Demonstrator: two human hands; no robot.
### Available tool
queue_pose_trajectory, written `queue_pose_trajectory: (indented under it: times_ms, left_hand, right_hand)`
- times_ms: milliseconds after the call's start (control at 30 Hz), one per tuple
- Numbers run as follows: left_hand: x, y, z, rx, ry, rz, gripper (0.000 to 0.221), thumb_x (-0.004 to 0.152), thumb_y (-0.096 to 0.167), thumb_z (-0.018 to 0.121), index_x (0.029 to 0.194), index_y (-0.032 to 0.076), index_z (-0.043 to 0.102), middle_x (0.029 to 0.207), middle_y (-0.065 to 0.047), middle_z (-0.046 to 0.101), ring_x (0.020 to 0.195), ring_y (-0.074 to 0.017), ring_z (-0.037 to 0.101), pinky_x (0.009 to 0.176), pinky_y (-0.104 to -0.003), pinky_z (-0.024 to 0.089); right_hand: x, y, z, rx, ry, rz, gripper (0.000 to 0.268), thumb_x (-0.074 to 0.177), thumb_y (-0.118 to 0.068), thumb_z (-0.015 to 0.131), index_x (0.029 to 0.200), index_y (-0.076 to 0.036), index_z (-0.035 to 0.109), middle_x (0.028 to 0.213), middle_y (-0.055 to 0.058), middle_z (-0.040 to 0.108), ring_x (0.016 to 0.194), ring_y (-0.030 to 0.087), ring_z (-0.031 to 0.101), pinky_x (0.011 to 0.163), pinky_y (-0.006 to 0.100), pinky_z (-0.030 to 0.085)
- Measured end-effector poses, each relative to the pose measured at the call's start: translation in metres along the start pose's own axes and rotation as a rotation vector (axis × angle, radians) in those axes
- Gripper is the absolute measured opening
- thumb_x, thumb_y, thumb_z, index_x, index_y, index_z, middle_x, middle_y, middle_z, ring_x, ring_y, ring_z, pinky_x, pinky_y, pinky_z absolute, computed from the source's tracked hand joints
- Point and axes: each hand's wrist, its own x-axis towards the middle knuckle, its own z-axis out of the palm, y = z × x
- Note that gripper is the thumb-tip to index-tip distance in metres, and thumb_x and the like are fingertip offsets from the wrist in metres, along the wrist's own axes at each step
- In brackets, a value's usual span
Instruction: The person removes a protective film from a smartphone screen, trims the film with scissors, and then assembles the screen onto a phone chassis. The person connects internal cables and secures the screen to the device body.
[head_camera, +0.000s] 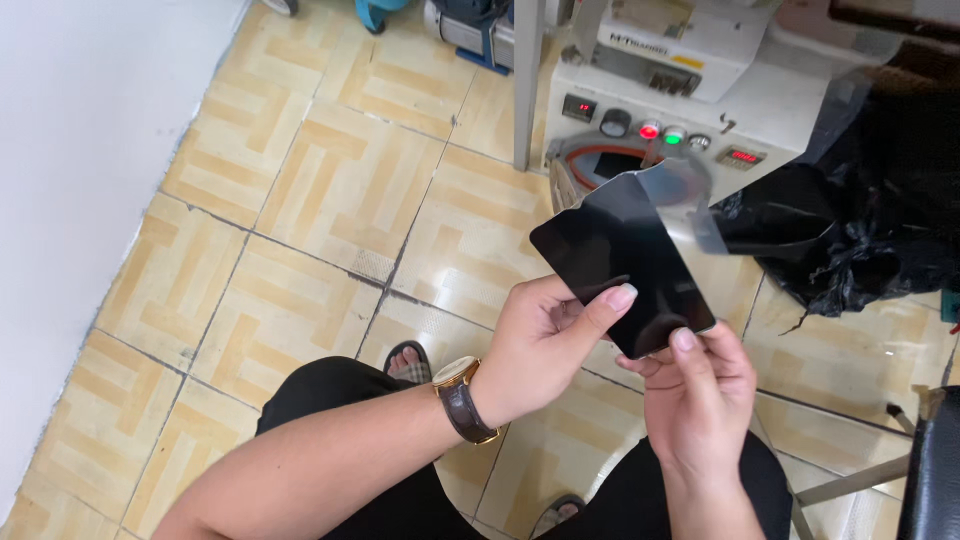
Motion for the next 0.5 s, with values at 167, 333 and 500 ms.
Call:
queue_pose_trajectory:
  times_ms: [167,333,500]
  left_hand:
    - [0.014,-0.001,-0.009,-0.016,-0.047,0.063,0.027,0.110,0.025,0.065,0.086,0.016,0.057,0.084,0.012,0.048,0.080,-0.0027,0.041,0.072,-0.024,0.037]
    - [0.017,0.037,0.000,-0.028,-0.047,-0.050,0.022,0.110,0.025,0.068,0.091,0.012,0.070,0.089,0.011,0.065,0.086,-0.0024,0.055,0.079,-0.024,0.047]
    - [-0.016,0.156,0.060,-0.130,0.047,-0.544,0.039,0.104,0.030,0.074,0.076,0.015,0.052,0.072,0.000,0.065,0.064,-0.0092,0.064,0.057,-0.027,0.058]
  right_hand:
    - [-0.006,0.020,-0.006,0.076,0.062,-0.041,0.016,0.109,-0.028,0.066,0.119,-0.016,0.072,0.094,-0.002,0.073,0.080,0.018,0.074,0.075,0.053,0.071]
    - [-0.020,0.014,0.002,-0.092,0.370,0.271,0.070,0.109,-0.052,0.039,0.153,0.001,0.052,0.136,0.027,0.068,0.111,0.042,0.070,0.076,0.054,0.058]
    - [-0.121,-0.027,0.014,-0.348,0.471,0.692,0.028,0.107,-0.011,0.048,0.123,-0.005,0.070,0.120,0.018,0.080,0.092,0.040,0.085,0.065,0.037,0.061]
